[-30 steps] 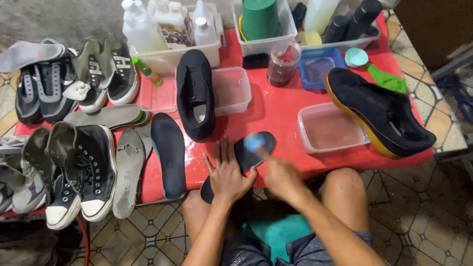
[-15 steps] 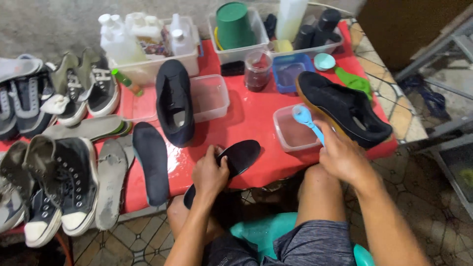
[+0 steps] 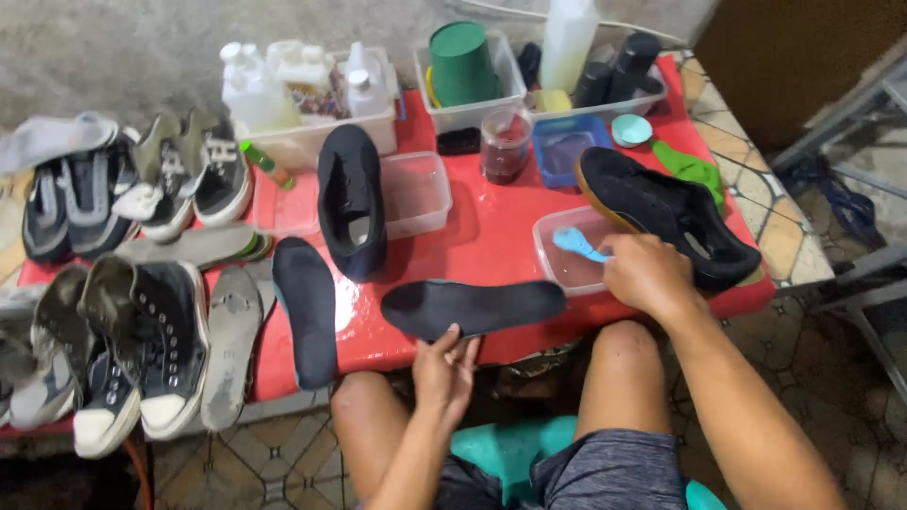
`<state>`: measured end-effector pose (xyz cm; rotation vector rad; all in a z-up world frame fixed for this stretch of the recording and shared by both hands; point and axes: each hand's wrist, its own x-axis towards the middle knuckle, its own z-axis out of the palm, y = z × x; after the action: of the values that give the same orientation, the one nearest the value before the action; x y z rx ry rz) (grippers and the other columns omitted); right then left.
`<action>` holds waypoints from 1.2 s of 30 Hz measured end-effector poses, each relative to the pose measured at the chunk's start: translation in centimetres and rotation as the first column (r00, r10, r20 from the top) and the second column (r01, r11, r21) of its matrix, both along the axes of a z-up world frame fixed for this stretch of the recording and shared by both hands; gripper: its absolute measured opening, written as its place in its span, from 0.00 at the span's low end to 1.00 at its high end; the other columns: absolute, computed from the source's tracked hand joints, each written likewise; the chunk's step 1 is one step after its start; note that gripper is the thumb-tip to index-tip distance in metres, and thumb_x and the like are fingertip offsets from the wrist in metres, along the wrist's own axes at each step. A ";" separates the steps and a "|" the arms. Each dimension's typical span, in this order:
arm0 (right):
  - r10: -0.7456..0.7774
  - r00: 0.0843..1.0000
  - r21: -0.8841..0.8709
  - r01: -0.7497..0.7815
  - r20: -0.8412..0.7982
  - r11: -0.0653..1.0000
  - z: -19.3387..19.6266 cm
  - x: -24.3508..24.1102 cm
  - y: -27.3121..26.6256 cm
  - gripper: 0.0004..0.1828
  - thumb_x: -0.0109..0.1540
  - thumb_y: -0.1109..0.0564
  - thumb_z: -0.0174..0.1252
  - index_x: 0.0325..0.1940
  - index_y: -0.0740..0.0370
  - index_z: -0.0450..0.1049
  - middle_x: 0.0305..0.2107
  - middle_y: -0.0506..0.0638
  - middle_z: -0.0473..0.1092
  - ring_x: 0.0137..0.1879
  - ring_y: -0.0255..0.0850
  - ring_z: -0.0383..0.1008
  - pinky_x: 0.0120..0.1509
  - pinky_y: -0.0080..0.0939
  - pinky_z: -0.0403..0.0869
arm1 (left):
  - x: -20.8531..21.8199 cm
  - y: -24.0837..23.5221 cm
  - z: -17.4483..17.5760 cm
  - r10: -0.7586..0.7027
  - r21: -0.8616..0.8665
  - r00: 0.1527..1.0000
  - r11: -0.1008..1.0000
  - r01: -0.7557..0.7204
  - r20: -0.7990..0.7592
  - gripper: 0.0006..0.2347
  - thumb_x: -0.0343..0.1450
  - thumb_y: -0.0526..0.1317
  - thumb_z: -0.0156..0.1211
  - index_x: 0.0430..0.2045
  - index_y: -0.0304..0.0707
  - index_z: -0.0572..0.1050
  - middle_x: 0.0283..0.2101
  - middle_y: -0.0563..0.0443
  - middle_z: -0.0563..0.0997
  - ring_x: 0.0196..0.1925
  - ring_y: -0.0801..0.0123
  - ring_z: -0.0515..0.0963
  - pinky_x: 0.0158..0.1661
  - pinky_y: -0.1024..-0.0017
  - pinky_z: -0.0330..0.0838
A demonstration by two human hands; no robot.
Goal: The person scrubs a black shoe insole with a blue toothbrush and water on a red table. They flip the insole to clean both sides and then wipe the table surface with a green cloth.
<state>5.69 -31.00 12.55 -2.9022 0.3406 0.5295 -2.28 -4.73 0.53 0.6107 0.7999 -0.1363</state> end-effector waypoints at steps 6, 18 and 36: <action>-0.021 0.983 0.212 -0.019 0.184 0.977 1.9 -4.7 0.9 0.25 0.65 0.53 0.47 0.67 0.43 0.71 0.48 0.66 0.77 0.58 0.71 0.74 0.62 0.72 0.71 | -0.7 -1.2 -0.2 0.215 -0.196 0.975 0.960 -0.202 0.047 0.16 0.71 0.28 0.58 0.51 0.48 0.71 0.49 0.47 0.75 0.58 0.51 0.77 0.69 0.44 0.58; 0.065 0.912 0.579 -0.310 0.404 0.754 -2.2 -7.8 5.4 0.28 0.63 0.56 0.52 0.69 0.52 0.69 0.62 0.50 0.72 0.69 0.41 0.71 0.68 0.42 0.68 | -3.5 1.4 3.0 -0.559 -0.032 0.828 0.828 0.560 0.033 0.15 0.70 0.36 0.59 0.51 0.37 0.74 0.50 0.35 0.84 0.43 0.48 0.85 0.44 0.59 0.80; 0.485 0.873 0.092 -0.487 0.045 0.868 -7.0 -8.0 12.1 0.34 0.66 0.53 0.40 0.75 0.21 0.57 0.39 0.55 0.75 0.42 0.63 0.81 0.48 0.63 0.81 | -1.9 7.1 0.8 -0.566 0.874 0.721 -0.472 0.113 -0.399 0.33 0.67 0.56 0.64 0.64 0.40 0.62 0.64 0.40 0.66 0.70 0.48 0.62 0.68 0.33 0.43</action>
<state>-2.29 -18.87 5.54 -2.8792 -0.4296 0.5633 -4.21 2.40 1.33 2.6694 0.0368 0.0275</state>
